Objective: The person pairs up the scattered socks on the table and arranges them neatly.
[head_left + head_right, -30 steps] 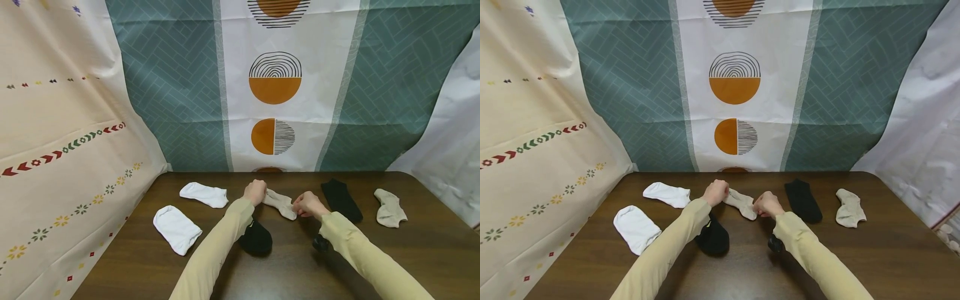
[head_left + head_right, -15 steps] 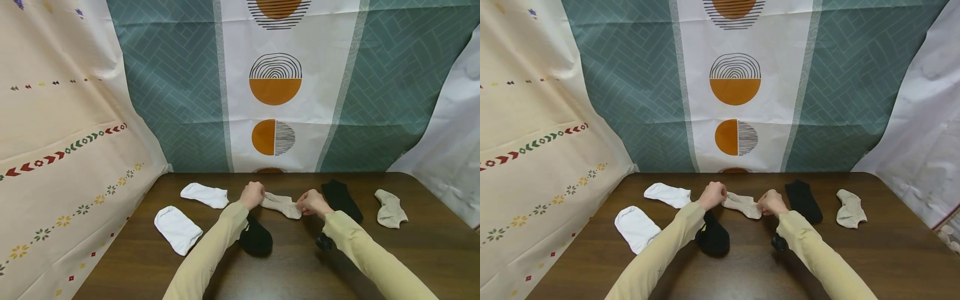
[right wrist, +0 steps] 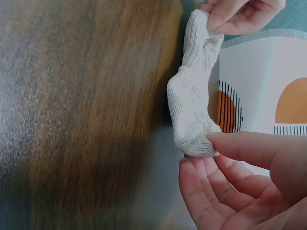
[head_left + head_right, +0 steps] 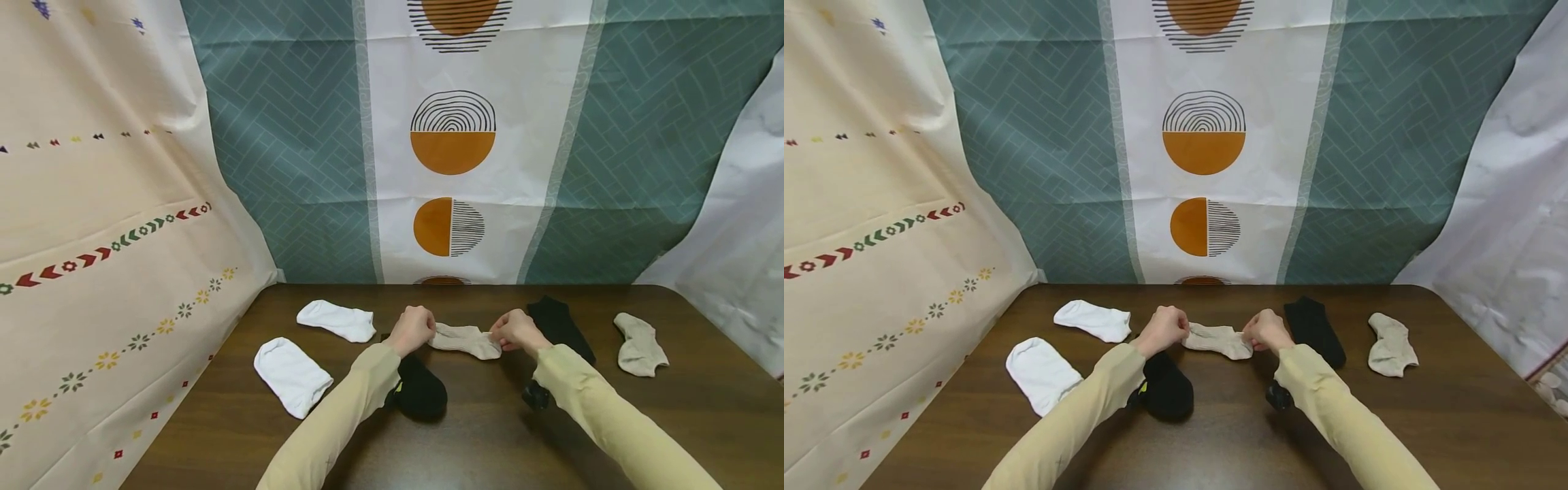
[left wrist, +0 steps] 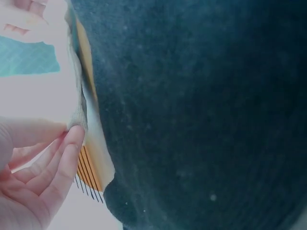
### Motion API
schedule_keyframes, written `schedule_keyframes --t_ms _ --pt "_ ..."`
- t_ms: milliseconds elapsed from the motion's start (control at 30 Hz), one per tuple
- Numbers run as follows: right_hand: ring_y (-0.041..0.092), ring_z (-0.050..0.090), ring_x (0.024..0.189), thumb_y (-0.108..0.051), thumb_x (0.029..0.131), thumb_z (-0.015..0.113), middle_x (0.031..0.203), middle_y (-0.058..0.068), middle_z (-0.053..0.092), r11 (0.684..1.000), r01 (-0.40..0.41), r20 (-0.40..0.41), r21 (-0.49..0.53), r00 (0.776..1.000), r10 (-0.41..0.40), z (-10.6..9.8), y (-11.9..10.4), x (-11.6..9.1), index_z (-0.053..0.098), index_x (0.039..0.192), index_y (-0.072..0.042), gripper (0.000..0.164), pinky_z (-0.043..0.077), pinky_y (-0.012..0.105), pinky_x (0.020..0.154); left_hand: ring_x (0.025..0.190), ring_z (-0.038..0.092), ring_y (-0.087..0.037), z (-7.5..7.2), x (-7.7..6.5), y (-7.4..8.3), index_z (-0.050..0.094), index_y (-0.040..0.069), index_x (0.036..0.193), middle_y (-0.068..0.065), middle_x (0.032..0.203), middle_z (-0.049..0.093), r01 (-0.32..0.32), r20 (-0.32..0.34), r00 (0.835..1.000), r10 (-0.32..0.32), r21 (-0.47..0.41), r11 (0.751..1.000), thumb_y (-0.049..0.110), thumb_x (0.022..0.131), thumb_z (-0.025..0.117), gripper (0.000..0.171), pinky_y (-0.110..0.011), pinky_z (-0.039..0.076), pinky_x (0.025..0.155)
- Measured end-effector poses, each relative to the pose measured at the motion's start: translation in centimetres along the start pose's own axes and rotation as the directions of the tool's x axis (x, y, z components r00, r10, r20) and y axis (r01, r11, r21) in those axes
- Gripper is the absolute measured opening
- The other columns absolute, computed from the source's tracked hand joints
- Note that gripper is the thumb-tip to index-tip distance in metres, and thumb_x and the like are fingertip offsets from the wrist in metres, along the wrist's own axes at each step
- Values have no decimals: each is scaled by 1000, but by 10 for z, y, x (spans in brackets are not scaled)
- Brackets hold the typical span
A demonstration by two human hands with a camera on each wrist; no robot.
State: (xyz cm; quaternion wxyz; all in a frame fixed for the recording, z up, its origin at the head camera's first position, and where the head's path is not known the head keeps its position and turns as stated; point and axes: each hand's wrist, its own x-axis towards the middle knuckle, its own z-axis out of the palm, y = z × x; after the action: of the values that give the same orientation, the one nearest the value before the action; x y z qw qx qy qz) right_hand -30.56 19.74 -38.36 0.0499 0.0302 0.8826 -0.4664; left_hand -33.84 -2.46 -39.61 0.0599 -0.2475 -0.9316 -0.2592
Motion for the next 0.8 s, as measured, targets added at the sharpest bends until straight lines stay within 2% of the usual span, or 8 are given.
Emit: schedule_keyframes --t_ms 467,800 --pt "14 54 59 2 75 67 69 6 58 1000 1 35 10 999 -1 -8 3 -2 64 86 9 12 50 30 56 52 49 -7 -5 -14 7 67 8 70 7 63 56 -42 14 999 43 -71 997 0 75 63 10 -20 40 49" --pt "13 52 57 0 76 68 70 7 55 1000 3 46 -3 999 -3 -10 4 -7 64 85 7 12 49 28 56 53 49 -7 -5 -29 19 65 8 70 4 66 57 -35 -35 999 32 -77 996 0 78 63 11 -20 40 49"
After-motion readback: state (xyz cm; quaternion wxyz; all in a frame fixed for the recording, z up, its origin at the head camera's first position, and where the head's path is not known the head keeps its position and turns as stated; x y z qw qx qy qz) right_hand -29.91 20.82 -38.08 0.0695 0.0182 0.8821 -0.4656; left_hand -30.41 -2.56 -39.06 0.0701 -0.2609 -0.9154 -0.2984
